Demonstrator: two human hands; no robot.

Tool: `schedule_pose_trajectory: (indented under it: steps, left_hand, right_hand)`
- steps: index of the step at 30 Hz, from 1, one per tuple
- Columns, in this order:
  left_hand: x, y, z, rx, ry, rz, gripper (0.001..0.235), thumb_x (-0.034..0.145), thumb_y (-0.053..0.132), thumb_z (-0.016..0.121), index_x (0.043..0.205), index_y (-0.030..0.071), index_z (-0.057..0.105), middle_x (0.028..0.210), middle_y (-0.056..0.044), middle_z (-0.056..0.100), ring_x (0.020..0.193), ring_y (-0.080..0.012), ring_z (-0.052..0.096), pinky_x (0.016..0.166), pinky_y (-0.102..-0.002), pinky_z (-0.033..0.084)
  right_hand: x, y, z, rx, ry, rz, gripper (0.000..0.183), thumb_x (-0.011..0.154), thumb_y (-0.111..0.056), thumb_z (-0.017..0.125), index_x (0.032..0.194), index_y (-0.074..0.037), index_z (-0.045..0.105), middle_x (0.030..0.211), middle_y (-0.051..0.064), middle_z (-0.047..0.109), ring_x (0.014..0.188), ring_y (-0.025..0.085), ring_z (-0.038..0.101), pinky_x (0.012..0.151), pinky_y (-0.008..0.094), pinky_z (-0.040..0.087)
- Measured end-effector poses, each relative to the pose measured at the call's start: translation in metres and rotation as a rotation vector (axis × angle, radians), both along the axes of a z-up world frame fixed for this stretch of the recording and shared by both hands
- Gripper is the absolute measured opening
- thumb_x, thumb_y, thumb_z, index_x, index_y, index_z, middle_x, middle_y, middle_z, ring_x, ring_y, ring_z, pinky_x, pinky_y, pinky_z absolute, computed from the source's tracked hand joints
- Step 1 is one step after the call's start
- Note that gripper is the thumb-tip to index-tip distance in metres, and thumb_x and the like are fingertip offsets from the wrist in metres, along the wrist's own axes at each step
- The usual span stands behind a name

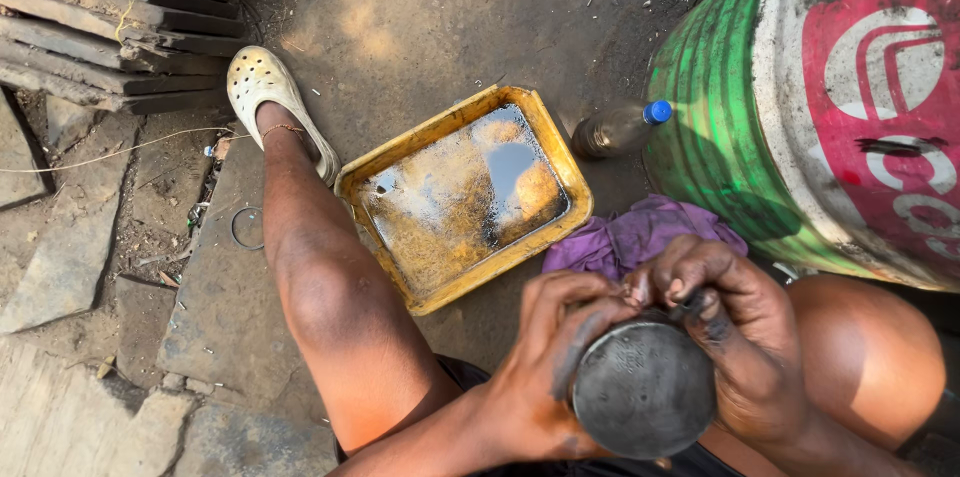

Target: The person scrubs a small metal cylindrical part with a black abrasive pad, repeatedly dipping it into a yellow tray containing a dark liquid. They then wipe the part with a purple cloth. The person repeats this process on a second metal part.

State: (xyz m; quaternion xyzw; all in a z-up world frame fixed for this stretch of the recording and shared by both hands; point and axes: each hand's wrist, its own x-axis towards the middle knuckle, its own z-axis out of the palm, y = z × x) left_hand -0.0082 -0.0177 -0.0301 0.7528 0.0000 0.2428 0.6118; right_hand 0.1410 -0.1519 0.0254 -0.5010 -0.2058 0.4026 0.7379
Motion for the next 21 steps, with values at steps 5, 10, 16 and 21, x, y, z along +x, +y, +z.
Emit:
schedule_pose_trajectory:
  steps: [5,10,16,21]
  left_hand:
    - [0.001,0.006,0.007,-0.045,-0.006,-0.199,0.098,0.084,0.044,0.084,0.158,0.002,0.035,0.17,-0.022,0.025,0.16,-0.0385,0.027,0.132,-0.051,0.028]
    - [0.007,0.015,0.009,0.032,-0.006,-0.207,0.1,0.081,0.043,0.084,0.159,0.003,0.036,0.17,-0.021,0.033,0.157,-0.0357,0.037,0.129,-0.049,0.032]
    - [0.011,0.014,0.014,0.004,-0.054,-0.142,0.105,0.067,0.045,0.087,0.151,0.0,0.043,0.16,-0.024,0.044,0.153,-0.0406,0.042,0.129,-0.055,0.032]
    - [0.012,0.025,0.019,0.206,-0.052,-0.022,0.093,0.068,0.041,0.088,0.144,0.002,0.053,0.145,-0.015,0.061,0.136,-0.034,0.06,0.119,-0.048,0.046]
  right_hand:
    - [0.008,-0.016,-0.008,-0.012,-0.029,-0.032,0.02,0.106,-0.022,0.067,0.107,-0.004,0.057,0.101,0.007,0.05,0.102,0.019,0.053,0.094,0.036,0.045]
    - [0.01,-0.026,-0.015,-0.031,-0.168,0.013,0.022,0.109,-0.021,0.068,0.098,-0.004,0.06,0.092,0.007,0.053,0.086,0.013,0.049,0.091,0.032,0.042]
    - [0.005,-0.017,-0.002,0.021,-0.504,-0.032,0.021,0.105,-0.026,0.071,0.097,-0.008,0.064,0.09,0.003,0.061,0.09,0.014,0.057,0.093,0.032,0.049]
    - [0.007,-0.003,0.022,-0.062,-1.364,-0.182,0.018,0.078,-0.021,0.083,0.09,-0.014,0.071,0.083,-0.002,0.069,0.087,0.013,0.065,0.083,0.033,0.05]
